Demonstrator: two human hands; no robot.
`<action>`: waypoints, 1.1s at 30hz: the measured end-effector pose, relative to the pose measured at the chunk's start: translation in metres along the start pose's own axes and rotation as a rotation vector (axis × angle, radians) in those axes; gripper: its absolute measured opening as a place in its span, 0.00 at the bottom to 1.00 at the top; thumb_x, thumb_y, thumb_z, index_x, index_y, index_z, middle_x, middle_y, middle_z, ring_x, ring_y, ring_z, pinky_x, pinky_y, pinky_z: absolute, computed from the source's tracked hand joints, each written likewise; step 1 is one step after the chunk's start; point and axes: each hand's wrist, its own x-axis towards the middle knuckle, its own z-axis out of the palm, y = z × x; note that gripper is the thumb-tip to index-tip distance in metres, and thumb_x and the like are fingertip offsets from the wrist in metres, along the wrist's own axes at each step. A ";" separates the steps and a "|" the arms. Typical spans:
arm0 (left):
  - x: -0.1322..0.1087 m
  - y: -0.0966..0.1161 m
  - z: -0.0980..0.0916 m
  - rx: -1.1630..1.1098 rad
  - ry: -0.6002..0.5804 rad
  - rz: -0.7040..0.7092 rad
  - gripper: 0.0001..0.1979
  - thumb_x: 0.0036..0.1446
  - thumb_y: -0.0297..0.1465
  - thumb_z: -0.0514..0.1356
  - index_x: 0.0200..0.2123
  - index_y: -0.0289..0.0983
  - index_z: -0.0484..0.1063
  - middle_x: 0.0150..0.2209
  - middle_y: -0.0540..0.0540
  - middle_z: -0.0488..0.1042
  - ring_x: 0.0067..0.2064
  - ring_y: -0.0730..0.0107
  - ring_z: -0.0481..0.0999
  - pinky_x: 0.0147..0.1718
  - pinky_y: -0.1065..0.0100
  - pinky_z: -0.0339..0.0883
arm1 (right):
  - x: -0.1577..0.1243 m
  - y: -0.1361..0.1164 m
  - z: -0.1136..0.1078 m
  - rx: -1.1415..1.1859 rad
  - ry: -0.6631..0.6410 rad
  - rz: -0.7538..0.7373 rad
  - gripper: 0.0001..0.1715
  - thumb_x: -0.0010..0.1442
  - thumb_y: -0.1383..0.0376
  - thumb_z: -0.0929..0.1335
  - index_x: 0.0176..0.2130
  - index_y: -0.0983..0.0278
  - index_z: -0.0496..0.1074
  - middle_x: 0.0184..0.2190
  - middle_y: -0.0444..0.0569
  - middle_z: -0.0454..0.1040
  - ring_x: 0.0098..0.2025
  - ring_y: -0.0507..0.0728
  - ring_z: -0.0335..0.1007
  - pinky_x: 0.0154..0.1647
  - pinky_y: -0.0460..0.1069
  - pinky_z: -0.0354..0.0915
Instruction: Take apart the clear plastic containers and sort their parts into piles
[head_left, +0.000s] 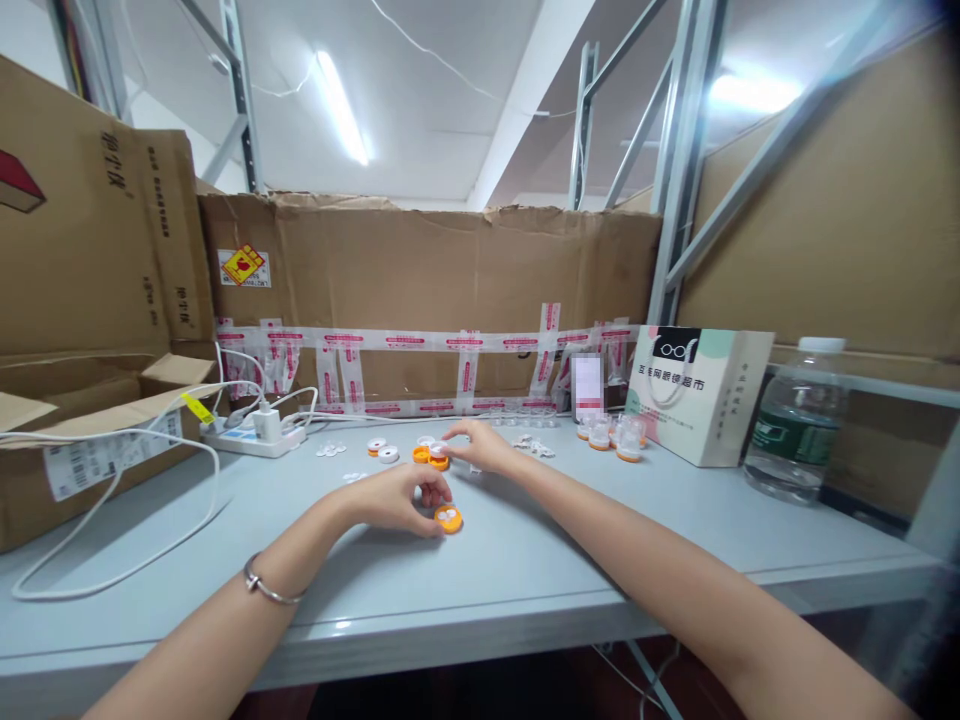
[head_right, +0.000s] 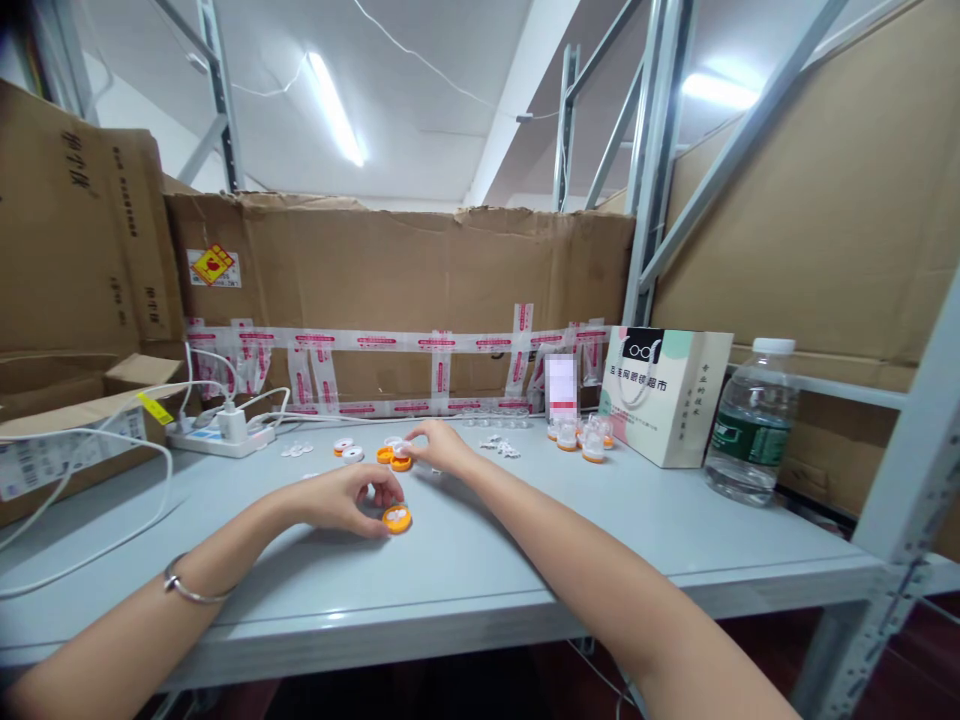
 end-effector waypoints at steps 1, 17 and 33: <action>-0.001 0.001 -0.002 0.000 0.014 0.005 0.16 0.44 0.37 0.62 0.38 0.39 0.71 0.35 0.48 0.71 0.37 0.70 0.68 0.34 0.71 0.62 | -0.006 -0.003 -0.007 0.013 -0.001 -0.005 0.15 0.52 0.58 0.67 0.37 0.64 0.75 0.39 0.49 0.75 0.42 0.56 0.68 0.42 0.48 0.60; 0.011 -0.008 0.000 -0.054 -0.049 -0.003 0.11 0.46 0.37 0.62 0.30 0.36 0.74 0.29 0.48 0.75 0.31 0.71 0.71 0.29 0.73 0.62 | -0.055 -0.019 -0.006 0.338 -0.510 0.028 0.25 0.36 0.52 0.74 0.29 0.66 0.69 0.22 0.39 0.64 0.25 0.48 0.56 0.23 0.43 0.50; 0.019 0.004 -0.007 0.263 -0.110 0.083 0.07 0.48 0.30 0.57 0.27 0.34 0.76 0.23 0.50 0.74 0.23 0.78 0.66 0.24 0.76 0.57 | -0.055 -0.014 -0.006 0.359 -0.497 0.039 0.25 0.33 0.54 0.75 0.28 0.67 0.69 0.23 0.40 0.66 0.26 0.48 0.57 0.24 0.43 0.52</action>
